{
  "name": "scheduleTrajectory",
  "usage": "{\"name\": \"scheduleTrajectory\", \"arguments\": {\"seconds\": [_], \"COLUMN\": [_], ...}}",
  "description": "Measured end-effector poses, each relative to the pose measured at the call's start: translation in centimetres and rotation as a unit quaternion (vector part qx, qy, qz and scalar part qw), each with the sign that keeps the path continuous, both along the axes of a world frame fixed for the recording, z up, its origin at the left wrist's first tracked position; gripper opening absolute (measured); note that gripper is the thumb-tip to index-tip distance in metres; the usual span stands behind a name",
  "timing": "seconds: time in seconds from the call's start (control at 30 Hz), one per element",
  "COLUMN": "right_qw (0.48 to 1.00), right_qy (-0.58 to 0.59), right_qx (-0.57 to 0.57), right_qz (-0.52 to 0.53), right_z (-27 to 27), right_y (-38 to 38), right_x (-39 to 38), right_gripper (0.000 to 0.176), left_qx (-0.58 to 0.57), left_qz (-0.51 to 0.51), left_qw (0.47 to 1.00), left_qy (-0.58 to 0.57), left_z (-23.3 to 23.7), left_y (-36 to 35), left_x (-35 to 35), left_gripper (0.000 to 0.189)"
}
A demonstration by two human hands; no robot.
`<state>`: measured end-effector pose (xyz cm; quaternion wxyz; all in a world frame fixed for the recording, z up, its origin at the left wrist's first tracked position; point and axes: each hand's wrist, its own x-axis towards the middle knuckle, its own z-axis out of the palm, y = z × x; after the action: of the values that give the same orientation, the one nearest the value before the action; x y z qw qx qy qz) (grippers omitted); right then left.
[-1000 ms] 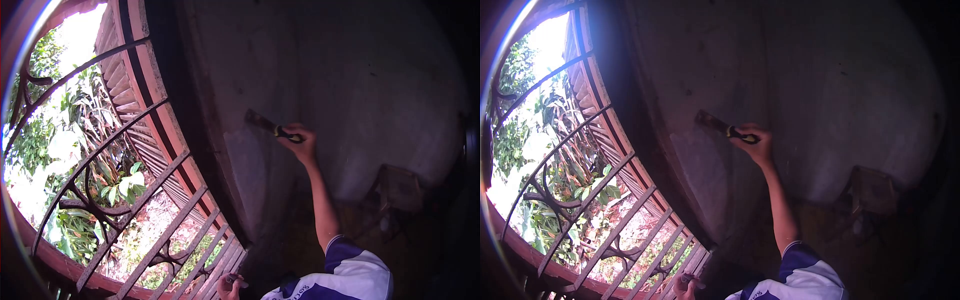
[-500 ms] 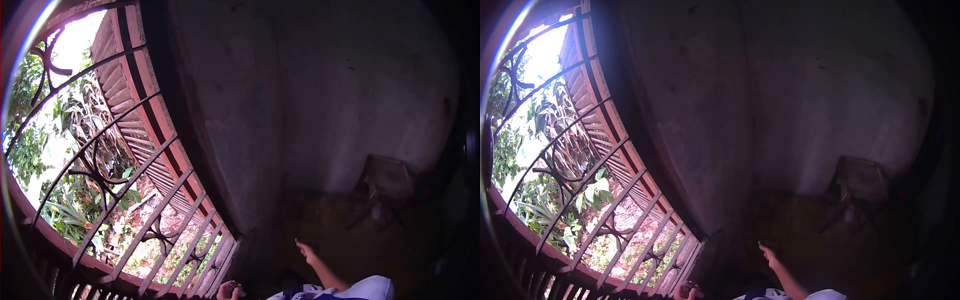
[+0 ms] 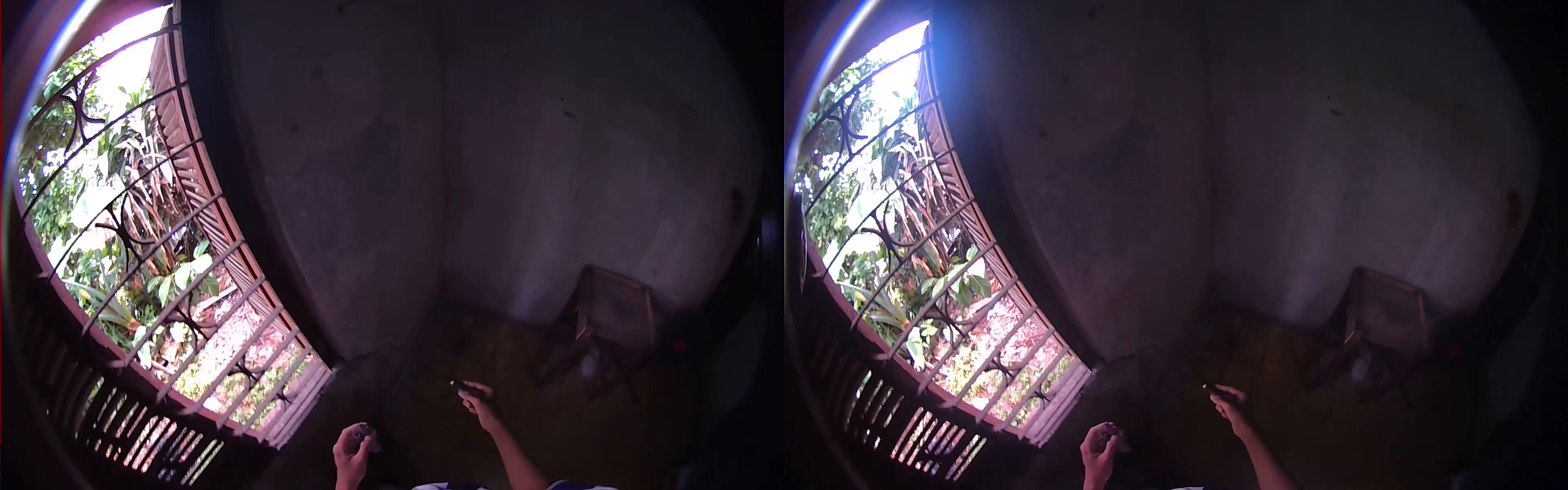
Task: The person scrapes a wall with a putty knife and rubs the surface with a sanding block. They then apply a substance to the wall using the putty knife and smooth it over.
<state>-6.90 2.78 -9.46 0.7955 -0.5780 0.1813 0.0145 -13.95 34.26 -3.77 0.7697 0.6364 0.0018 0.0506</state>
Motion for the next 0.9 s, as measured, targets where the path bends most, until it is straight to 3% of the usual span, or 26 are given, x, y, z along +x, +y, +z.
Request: {"name": "scheduleTrajectory", "arguments": {"seconds": [0.13, 0.27, 0.4, 0.5, 0.63, 0.73, 0.8, 0.83, 0.9], "right_qw": [0.999, 0.991, 0.986, 0.986, 0.991, 0.994, 0.994, 0.991, 0.975], "right_qy": [0.016, 0.132, 0.155, 0.136, 0.080, 0.041, 0.025, -0.016, -0.100], "right_qx": [0.004, -0.014, 0.037, -0.023, -0.045, -0.064, -0.072, -0.112, -0.190], "right_qz": [0.040, -0.002, 0.050, 0.091, 0.098, 0.078, 0.075, 0.072, 0.061], "right_z": [0.9, -3.2, -5.9, -6.0, -2.3, -0.1, 0.9, 0.8, 1.0], "right_y": [-3.4, -5.6, -5.8, -4.4, -2.0, 0.1, 1.4, 2.0, 3.6], "right_x": [-4.3, -8.7, -10.1, -8.8, -5.0, -1.7, 0.6, 1.6, 4.3], "right_gripper": [0.029, 0.028, 0.032, 0.034, 0.035, 0.033, 0.032, 0.032, 0.032], "left_qx": [0.025, 0.050, 0.106, 0.128, 0.124, 0.192, 0.302, 0.356, 0.354], "left_qz": [-0.007, -0.001, 0.016, 0.049, 0.007, -0.062, -0.073, -0.080, -0.066], "left_qw": [0.998, 0.994, 0.985, 0.978, 0.979, 0.975, 0.949, 0.931, 0.933], "left_qy": [0.049, 0.101, 0.135, 0.159, 0.162, 0.098, 0.049, 0.028, 0.005], "left_z": [-3.0, -3.2, -4.7, -4.1, -6.1, -5.8, -3.9, -3.2, -3.4], "left_y": [-5.3, -8.2, -7.7, -6.7, -3.6, -1.3, -0.1, 0.3, 1.5], "left_x": [-2.3, -5.4, -7.1, -6.7, -3.9, -0.5, 2.2, 3.1, 5.1], "left_gripper": [0.025, 0.021, 0.022, 0.027, 0.027, 0.028, 0.027, 0.027, 0.027]}}
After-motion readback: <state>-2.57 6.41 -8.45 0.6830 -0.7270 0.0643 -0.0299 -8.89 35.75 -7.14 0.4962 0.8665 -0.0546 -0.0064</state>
